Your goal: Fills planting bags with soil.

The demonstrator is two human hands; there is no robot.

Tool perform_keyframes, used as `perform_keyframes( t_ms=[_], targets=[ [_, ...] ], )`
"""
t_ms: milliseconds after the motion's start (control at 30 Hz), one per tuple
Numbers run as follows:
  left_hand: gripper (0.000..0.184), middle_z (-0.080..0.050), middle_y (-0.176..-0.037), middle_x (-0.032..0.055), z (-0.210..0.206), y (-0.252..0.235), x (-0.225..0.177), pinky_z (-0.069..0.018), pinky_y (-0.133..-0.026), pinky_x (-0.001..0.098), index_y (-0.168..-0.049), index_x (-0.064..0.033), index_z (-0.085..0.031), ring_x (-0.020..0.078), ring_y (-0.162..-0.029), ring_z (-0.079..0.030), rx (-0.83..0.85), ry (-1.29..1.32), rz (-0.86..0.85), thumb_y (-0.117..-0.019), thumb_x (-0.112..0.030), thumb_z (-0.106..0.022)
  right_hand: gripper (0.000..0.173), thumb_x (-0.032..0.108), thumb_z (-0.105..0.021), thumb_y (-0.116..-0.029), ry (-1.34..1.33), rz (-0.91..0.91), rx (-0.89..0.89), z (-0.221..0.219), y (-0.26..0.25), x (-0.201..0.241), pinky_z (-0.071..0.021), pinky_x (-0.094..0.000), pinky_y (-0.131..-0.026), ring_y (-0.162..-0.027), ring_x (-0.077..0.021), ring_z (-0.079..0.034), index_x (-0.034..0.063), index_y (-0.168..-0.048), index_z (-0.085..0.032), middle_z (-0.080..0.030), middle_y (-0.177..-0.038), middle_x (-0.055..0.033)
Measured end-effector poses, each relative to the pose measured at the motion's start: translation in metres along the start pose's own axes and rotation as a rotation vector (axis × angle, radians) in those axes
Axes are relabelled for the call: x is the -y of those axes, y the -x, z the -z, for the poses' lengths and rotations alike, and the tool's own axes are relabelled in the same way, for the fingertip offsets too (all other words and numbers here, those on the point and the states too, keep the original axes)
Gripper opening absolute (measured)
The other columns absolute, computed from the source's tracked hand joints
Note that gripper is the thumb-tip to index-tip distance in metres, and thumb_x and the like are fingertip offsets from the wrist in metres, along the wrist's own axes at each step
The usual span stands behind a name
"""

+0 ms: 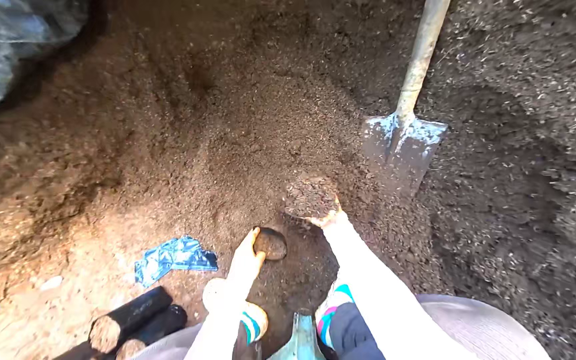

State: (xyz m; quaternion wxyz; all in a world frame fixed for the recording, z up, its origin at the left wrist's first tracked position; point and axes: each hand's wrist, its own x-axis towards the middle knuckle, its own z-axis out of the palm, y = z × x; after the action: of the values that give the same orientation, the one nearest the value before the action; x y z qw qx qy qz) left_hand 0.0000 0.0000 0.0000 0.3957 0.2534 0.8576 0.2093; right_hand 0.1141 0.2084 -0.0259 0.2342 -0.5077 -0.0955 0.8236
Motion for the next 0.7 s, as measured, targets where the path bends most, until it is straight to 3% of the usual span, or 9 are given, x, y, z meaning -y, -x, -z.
perform_keyframes(
  t_ms=[67, 167, 267, 333, 433, 500, 600, 667, 700],
  targets=[
    [0.072, -0.034, -0.166, 0.0109, 0.001, -0.002, -0.002, -0.0414, -0.117, 0.0462, -0.161, -0.0103, -0.034, 0.0255, -0.146, -0.045, 0.024, 0.021, 0.004, -0.0942, -0.002, -0.059, 0.069, 0.06, -0.02, -0.1071, 0.009, -0.084, 0.174, -0.004, 0.017, -0.019, -0.0506, -0.0585, -0.095, -0.121, -0.0364, -0.057, 0.0094, -0.15, -0.039, -0.054, -0.138, -0.0225],
    [0.072, -0.041, -0.161, 0.0144, 0.0, -0.002, 0.002, -0.0519, -0.105, 0.0492, -0.161, -0.0108, -0.033, 0.0296, -0.132, -0.059, 0.029, 0.097, -0.002, -0.094, -0.003, -0.06, 0.085, 0.076, -0.017, -0.0972, 0.034, -0.225, 0.489, 0.002, 0.013, -0.047, -0.0522, -0.0611, -0.094, -0.117, -0.0363, -0.061, 0.0124, -0.146, -0.045, -0.061, -0.132, -0.0197],
    [0.073, -0.052, -0.149, 0.0218, 0.0, 0.002, 0.008, -0.0511, -0.106, 0.052, -0.159, -0.0054, -0.034, 0.0338, -0.128, -0.061, 0.049, 0.121, -0.042, -0.0924, -0.003, -0.064, 0.081, 0.072, -0.014, -0.1005, 0.139, -0.2, 0.365, -0.004, 0.041, -0.061, -0.0532, -0.0556, -0.09, -0.111, -0.0317, -0.062, 0.0122, -0.143, -0.048, -0.063, -0.127, -0.0176],
    [0.059, -0.055, -0.142, 0.0261, 0.004, 0.008, 0.008, -0.0454, -0.111, 0.0535, -0.146, 0.0034, -0.046, 0.0369, -0.131, -0.057, 0.061, 0.077, -0.045, -0.0917, -0.005, -0.069, 0.074, 0.067, -0.016, -0.1032, 0.195, -0.152, 0.306, -0.009, 0.053, -0.068, -0.055, -0.0511, -0.086, -0.106, -0.0282, -0.064, 0.0121, -0.139, -0.05, -0.065, -0.121, -0.0152],
    [0.055, -0.05, -0.149, 0.026, 0.004, 0.011, 0.012, -0.0391, -0.118, 0.0508, -0.144, 0.0056, -0.049, 0.0359, -0.139, -0.05, 0.083, 0.055, -0.082, -0.0954, -0.01, -0.068, 0.059, 0.053, -0.021, -0.1093, 0.362, 0.006, 0.206, -0.024, 0.066, -0.072, -0.0558, -0.0431, -0.08, -0.095, -0.0225, -0.065, 0.0095, -0.133, -0.053, -0.066, -0.11, -0.0122],
    [0.06, -0.042, -0.158, 0.0238, 0.0, 0.012, 0.015, -0.035, -0.121, 0.0474, -0.149, 0.0044, -0.045, 0.0325, -0.146, -0.044, 0.074, 0.084, -0.13, -0.0953, -0.009, -0.067, 0.047, 0.039, -0.028, -0.1125, 0.595, 0.133, 0.14, -0.035, 0.075, -0.075, -0.0544, -0.0416, -0.083, -0.099, -0.0225, -0.064, 0.007, -0.137, -0.053, -0.065, -0.116, -0.014],
    [0.067, -0.034, -0.164, 0.0206, -0.002, 0.016, 0.017, -0.0295, -0.125, 0.0439, -0.154, 0.0018, -0.04, 0.0289, -0.152, -0.036, 0.049, 0.115, -0.173, -0.0933, -0.006, -0.068, 0.044, 0.013, -0.05, -0.1071, 1.14, 0.319, 0.255, -0.036, 0.082, -0.083, -0.0457, -0.0428, -0.108, -0.132, -0.0277, -0.053, 0.0004, -0.149, -0.043, -0.05, -0.148, -0.0216],
    [0.067, -0.036, -0.163, 0.0219, -0.003, 0.017, 0.02, -0.0304, -0.124, 0.0433, -0.154, 0.0033, -0.04, 0.0294, -0.151, -0.038, 0.016, 0.123, -0.181, -0.0932, -0.007, -0.068, 0.049, 0.015, -0.062, -0.1014, 1.524, 0.446, 0.3, -0.033, 0.088, -0.094, -0.0382, -0.044, -0.118, -0.144, -0.0328, -0.042, 0.0008, -0.147, -0.049, -0.041, -0.156, -0.0243],
    [0.067, -0.036, -0.163, 0.0225, -0.003, 0.017, 0.021, -0.0299, -0.125, 0.0425, -0.154, 0.0041, -0.039, 0.0294, -0.151, -0.037, 0.007, 0.126, -0.182, -0.0944, -0.008, -0.067, 0.046, 0.015, -0.063, -0.1008, 1.676, 0.523, 0.3, -0.03, 0.089, -0.103, -0.0382, -0.0424, -0.119, -0.144, -0.0327, -0.044, 0.0033, -0.144, -0.054, -0.044, -0.154, -0.0232]
  ],
)
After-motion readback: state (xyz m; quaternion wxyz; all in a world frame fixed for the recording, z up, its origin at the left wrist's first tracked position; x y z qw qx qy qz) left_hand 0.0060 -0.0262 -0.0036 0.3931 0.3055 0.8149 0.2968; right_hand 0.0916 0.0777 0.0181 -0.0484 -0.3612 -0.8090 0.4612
